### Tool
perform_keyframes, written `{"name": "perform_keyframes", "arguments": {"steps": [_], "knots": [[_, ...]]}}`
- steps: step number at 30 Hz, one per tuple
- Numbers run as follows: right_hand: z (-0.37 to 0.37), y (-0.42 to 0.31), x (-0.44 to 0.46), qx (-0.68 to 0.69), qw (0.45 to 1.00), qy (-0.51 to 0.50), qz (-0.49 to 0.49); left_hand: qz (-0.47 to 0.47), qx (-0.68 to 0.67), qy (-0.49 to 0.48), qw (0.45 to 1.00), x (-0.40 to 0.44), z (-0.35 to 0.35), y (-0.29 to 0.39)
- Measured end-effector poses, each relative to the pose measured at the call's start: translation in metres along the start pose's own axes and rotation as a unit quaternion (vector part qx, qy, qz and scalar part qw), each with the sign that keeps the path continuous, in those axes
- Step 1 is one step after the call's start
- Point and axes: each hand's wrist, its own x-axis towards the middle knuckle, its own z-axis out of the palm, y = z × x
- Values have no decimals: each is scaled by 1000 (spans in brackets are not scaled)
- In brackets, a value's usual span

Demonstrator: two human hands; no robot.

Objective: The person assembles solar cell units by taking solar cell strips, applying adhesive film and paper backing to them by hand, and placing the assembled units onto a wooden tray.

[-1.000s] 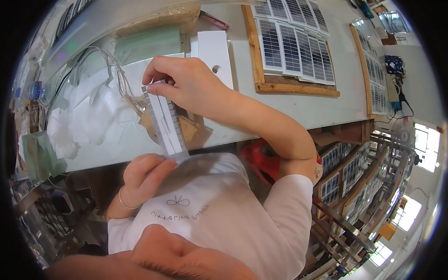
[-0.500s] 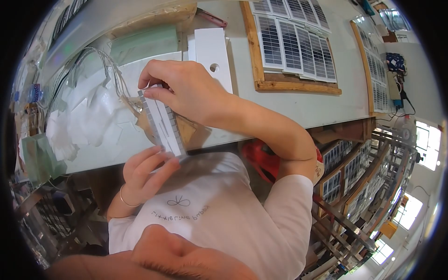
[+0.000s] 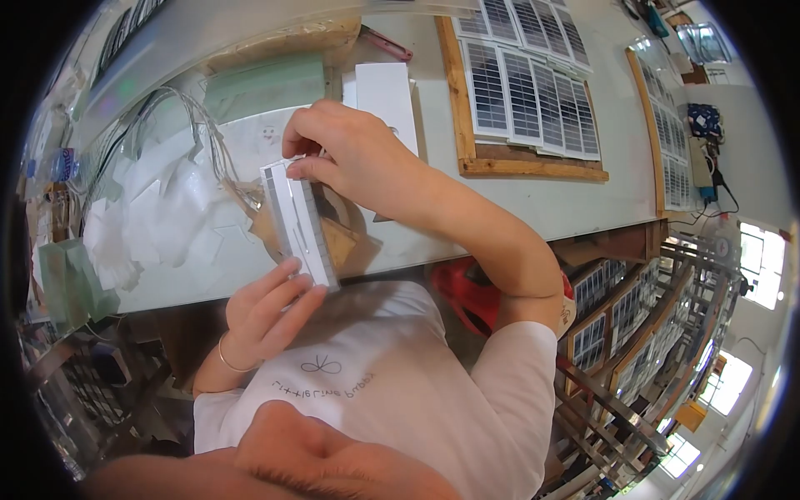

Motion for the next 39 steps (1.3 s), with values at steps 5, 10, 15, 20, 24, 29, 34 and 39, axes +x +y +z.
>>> {"name": "perform_keyframes", "arguments": {"steps": [5, 10, 15, 20, 24, 29, 34, 39], "knots": [[2, -3, 1, 16, 999, -7, 28, -1, -3, 12, 1000, -2, 1, -1], [4, -3, 0, 18, 999, -4, 31, 1, 3, 13, 1000, -4, 1, -1], [4, -7, -1, 0, 1000, -1, 23, 10, 6, 11, 1000, -3, -1, -2], [-27, -26, 2, -128, 982, 135, -41, 9, 7, 18, 1000, -4, 0, -2], [-63, -29, -7, -202, 966, 160, -18, 8, 6, 19, 1000, -3, -1, -1], [-71, 22, -8, -364, 919, 153, 2, 15, 14, 15, 1000, -4, 0, -2], [-64, 44, -4, -296, 948, 116, 2, 16, 12, 0, 1000, -2, -2, -2], [-58, 44, -7, -323, 939, 115, 4, 11, 10, -3, 1000, -3, 0, -1]]}}
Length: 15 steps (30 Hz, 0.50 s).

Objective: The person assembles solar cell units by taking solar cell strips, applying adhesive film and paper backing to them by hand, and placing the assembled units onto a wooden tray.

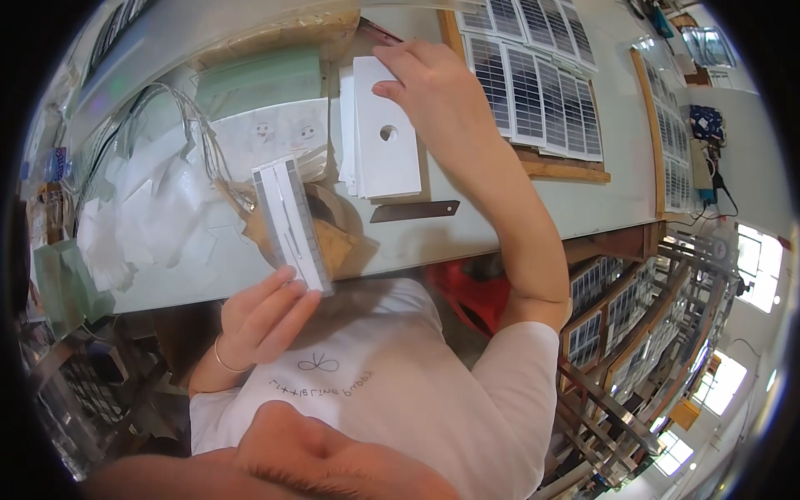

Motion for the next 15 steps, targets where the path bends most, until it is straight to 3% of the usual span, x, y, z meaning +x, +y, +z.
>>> {"name": "perform_keyframes", "arguments": {"steps": [2, 5, 9, 12, 14, 15], "knots": [[11, 2, -6, -86, 991, 79, -72, 0, 5, -2, 1000, 0, 0, 0], [10, -5, -8, -165, 976, 100, -100, -4, 0, -15, 1000, 0, -1, 1], [11, -11, -13, -171, 974, 112, -96, 0, 1, -25, 1000, 3, -3, 1], [-13, -21, -14, -122, 988, 23, -94, 0, 1, -30, 1000, 2, -3, 1], [-35, -32, -14, 8, 993, -108, -49, -1, 3, -21, 1000, 1, -2, 1], [-38, -31, -17, 9, 993, -109, -51, -2, 4, -21, 1000, 1, -2, 1]]}}
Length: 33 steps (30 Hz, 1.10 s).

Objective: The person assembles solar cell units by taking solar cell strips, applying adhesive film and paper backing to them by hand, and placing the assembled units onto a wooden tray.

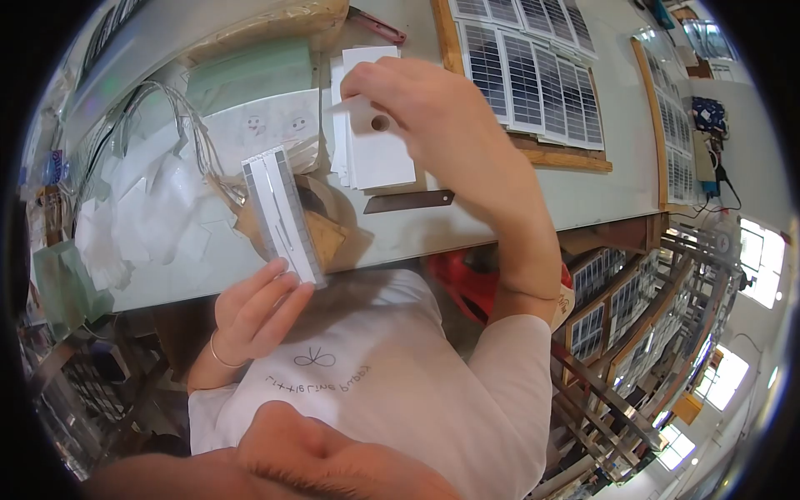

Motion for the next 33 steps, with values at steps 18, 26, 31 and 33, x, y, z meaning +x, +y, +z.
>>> {"name": "perform_keyframes", "arguments": {"steps": [18, 26, 31, 33], "knots": [[34, -67, 13, 450, 890, 34, 63, 60, -18, 15, 998, 13, -22, -11], [59, -60, 9, 323, 940, 90, -63, 20, -43, 1, 999, 2, -17, -5], [64, -61, 9, 317, 941, 101, -58, 24, -40, 1, 999, 3, -16, -7], [66, -61, 9, 295, 948, 102, -62, 23, -49, -2, 999, 3, -15, -8]]}}
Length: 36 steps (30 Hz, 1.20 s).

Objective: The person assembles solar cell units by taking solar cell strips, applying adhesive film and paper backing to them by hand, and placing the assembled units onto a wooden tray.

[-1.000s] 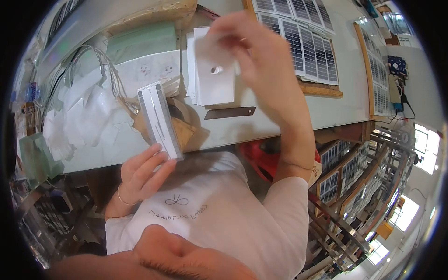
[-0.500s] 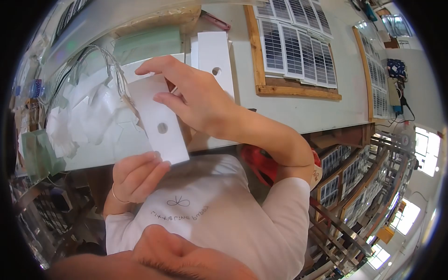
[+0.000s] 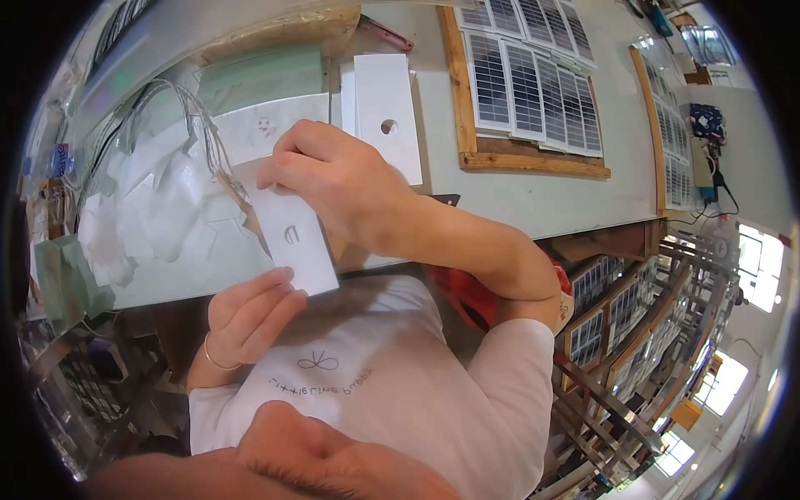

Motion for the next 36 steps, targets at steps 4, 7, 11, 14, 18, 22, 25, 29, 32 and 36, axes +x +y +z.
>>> {"name": "perform_keyframes", "arguments": {"steps": [4, 7, 11, 14, 18, 22, 25, 29, 32, 36], "knots": [[1, 5, 1, -20, 1000, 7, -21, 1, -2, -5, 1000, 2, 0, -1], [0, 10, 0, -136, 988, -4, -68, 15, 24, -6, 1000, 1, 3, -1], [-3, 8, -3, -52, 998, -17, 17, 16, 33, 2, 999, 1, 9, 0], [-10, 7, 0, -1, 999, -36, 17, 34, 54, -4, 998, 5, 5, 1], [-36, -5, 9, 1, 999, -38, -23, -20, -126, -4, 992, 2, -34, -5], [-36, -15, 8, -16, 1000, -10, 7, -411, -297, 250, 825, -10, -29, -8], [-21, -12, 1, 140, 984, 28, 110, -512, -415, 287, 695, -11, -26, -22], [-18, -6, -2, 182, 971, 28, 152, -537, -459, 258, 658, -17, -22, -28], [-23, -7, -1, 202, 960, -6, 196, -533, -456, 249, 667, -15, -24, -31], [-20, -6, 1, 292, 932, 34, 212, -524, -444, 249, 683, -11, -24, -30]]}}
